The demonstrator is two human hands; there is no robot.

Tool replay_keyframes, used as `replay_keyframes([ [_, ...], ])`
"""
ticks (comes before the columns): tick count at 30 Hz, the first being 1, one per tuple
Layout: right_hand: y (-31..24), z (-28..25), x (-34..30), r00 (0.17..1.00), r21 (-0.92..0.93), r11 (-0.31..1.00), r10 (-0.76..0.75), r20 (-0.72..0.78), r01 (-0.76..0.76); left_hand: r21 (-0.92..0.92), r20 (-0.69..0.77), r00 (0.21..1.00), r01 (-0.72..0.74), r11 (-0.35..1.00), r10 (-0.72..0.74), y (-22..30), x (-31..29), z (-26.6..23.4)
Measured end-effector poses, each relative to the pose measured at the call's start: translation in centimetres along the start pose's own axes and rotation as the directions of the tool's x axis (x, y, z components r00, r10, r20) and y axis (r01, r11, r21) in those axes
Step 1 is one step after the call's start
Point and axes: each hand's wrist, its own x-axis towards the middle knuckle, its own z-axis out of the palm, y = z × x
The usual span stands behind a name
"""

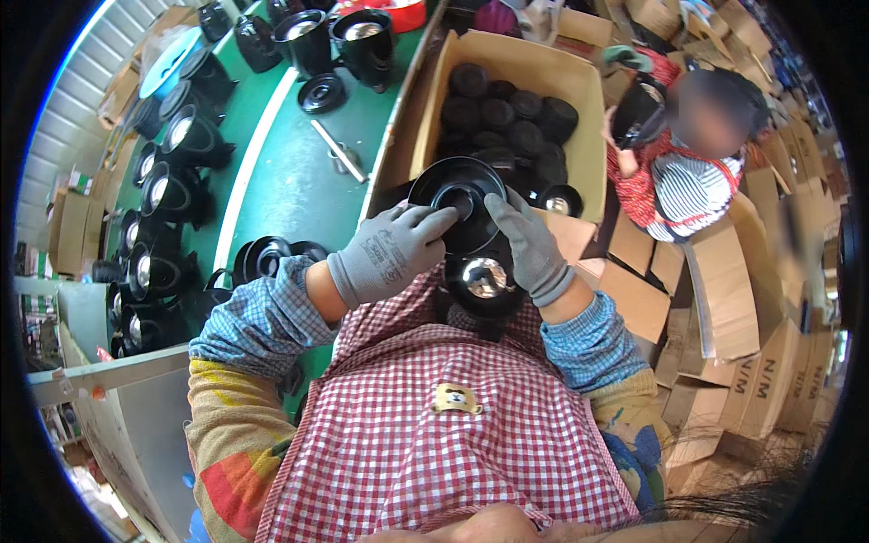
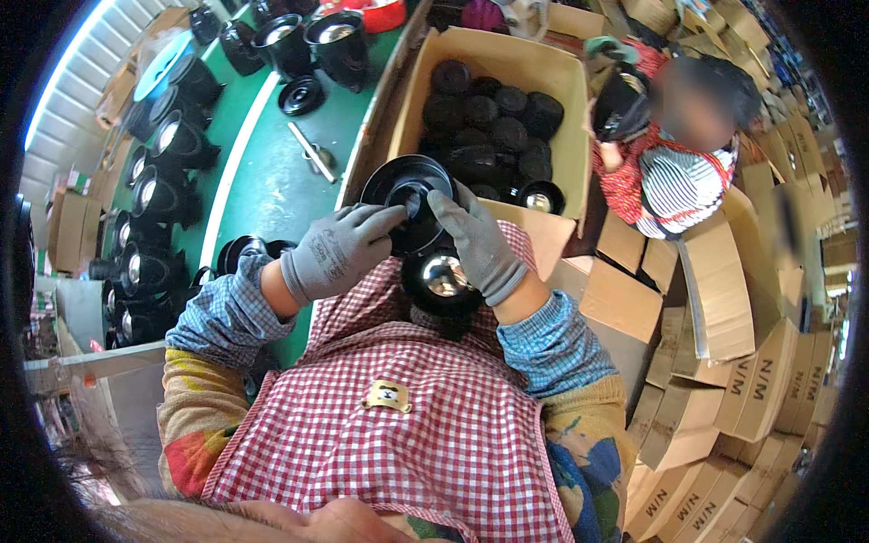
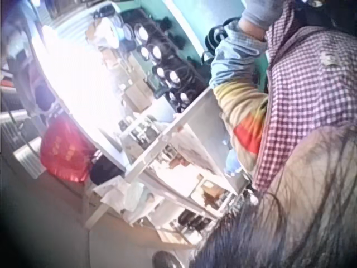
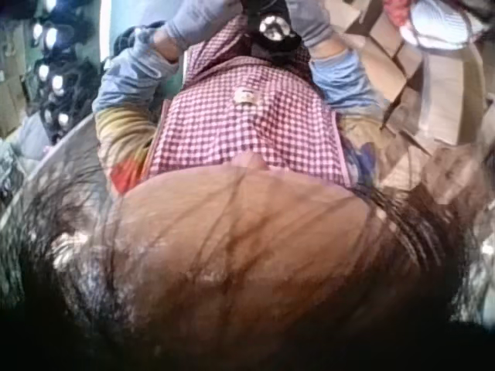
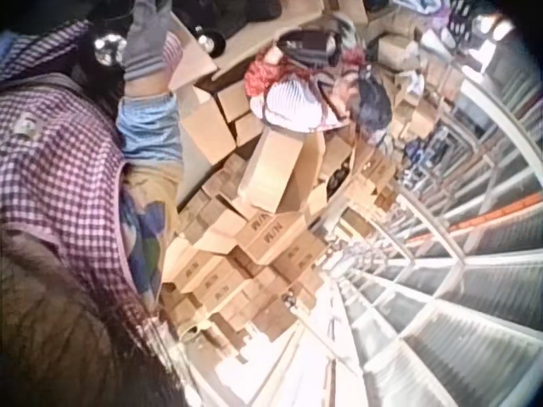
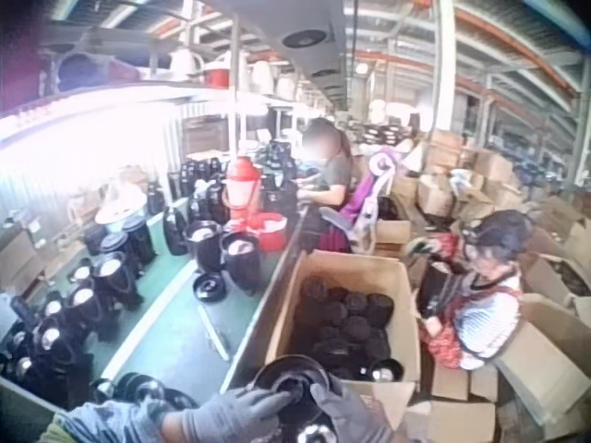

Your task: The person assembles black kitchenware by inserting a metal rod into a black base and attaching a lid. The person repeats this process for multiple units, placing the finished items on a green table.

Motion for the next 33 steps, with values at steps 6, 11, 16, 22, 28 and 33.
replay_keyframes([
  [6, -0.2, -3.4, -3.9, 0.992, -0.156, 0.985, -0.087, -0.093, 0.071, -0.299, -0.388, 0.921, -0.086, 0.950, -0.039, -0.7, 0.3, 0.2],
  [11, -1.7, -2.4, -4.4, 0.993, 0.053, 0.994, 0.095, -0.068, -0.092, -0.982, 0.184, 0.892, 0.186, -0.036, -0.412, -1.5, -0.4, 3.6],
  [16, -1.2, -2.7, -4.4, 0.996, 0.056, 0.995, 0.076, 0.036, -0.078, -0.988, 0.128, 0.943, 0.094, -0.124, -0.307, 0.4, 1.5, 4.2],
  [22, -0.6, -4.0, -4.2, 0.994, 0.174, 0.982, -0.089, 0.071, 0.076, -0.985, -0.068, 0.962, -0.022, 0.172, -0.265, 2.2, 3.5, 5.0],
  [28, 1.4, -4.5, -5.6, 0.993, -0.250, 0.961, -0.122, -0.005, 0.117, -0.986, -0.036, 0.992, -0.015, 0.167, -0.124, -0.1, 3.1, 9.0],
  [33, 4.6, -5.2, -5.7, 0.968, -0.334, 0.908, -0.232, 0.097, 0.251, -0.951, -0.120, 0.986, -0.082, 0.297, -0.112, -0.5, 2.7, 11.4],
])
